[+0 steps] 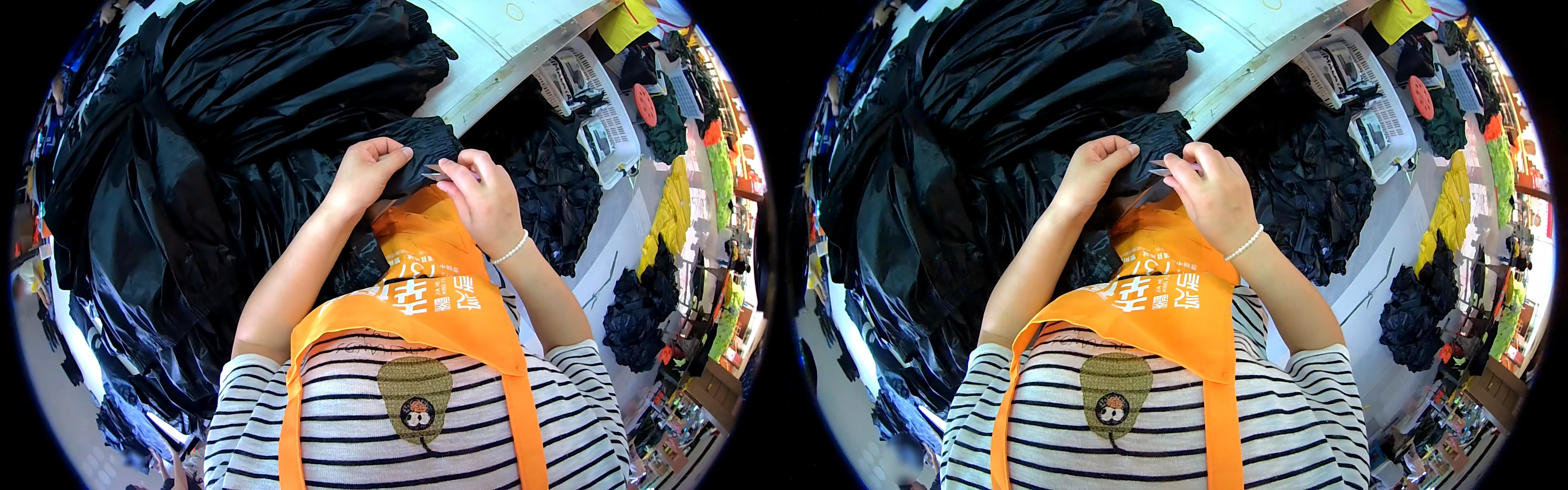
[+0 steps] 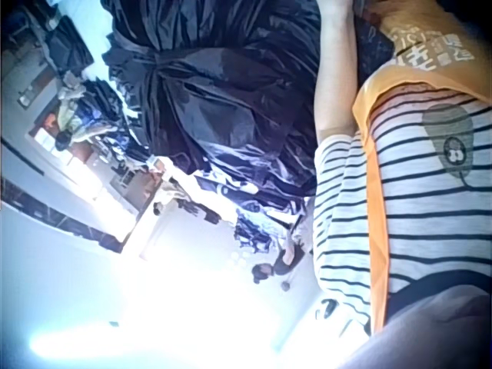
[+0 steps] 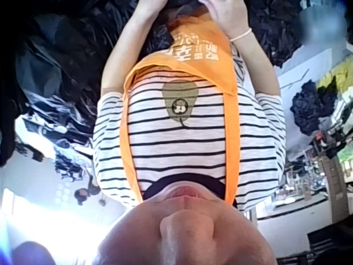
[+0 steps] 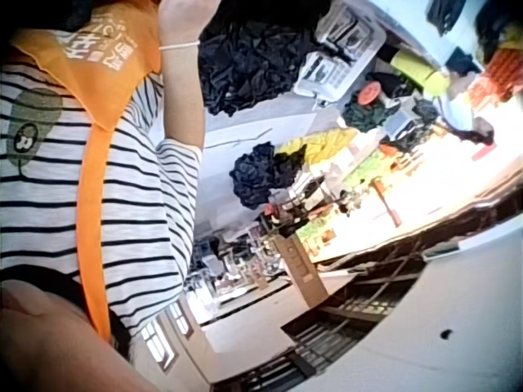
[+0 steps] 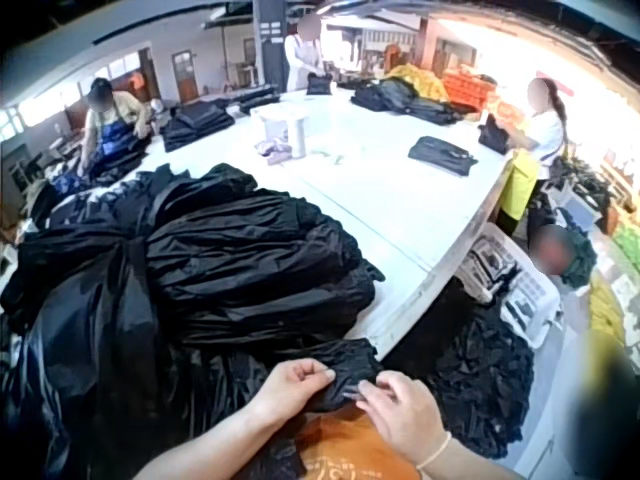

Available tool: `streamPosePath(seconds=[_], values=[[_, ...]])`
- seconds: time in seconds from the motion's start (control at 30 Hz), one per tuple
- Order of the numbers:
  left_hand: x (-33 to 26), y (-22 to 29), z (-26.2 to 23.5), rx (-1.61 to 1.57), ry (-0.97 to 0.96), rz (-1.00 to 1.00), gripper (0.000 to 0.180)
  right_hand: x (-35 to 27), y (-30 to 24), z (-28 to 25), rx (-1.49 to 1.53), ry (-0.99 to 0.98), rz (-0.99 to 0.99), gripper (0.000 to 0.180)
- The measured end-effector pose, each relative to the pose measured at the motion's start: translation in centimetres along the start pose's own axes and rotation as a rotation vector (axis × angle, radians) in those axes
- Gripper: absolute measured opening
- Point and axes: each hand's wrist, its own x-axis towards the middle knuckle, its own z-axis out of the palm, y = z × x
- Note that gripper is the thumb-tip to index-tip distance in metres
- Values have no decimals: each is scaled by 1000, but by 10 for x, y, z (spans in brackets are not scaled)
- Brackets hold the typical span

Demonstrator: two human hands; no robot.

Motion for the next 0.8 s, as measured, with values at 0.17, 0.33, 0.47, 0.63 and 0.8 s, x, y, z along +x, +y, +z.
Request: streamPosePath(seconds=[0.17, 0.33, 0.47, 0.63, 0.8], values=[[-2, 2, 0, -23, -6, -9, 13, -1, 0, 4, 10, 11, 6, 25], [-5, -1, -1, -58, -23, 5, 13, -1, 1, 4, 74, 76, -17, 22], [-28, -3, 4, 200, -124, 242, 9, -7, 11, 1, 568, 179, 460, 19], [-49, -18, 10, 874, -266, 693, 11, -16, 39, 17, 1050, -189, 1131, 26], [-48, -26, 16, 960, -195, 480, 19, -16, 34, 42, 1290, -61, 1093, 14]])
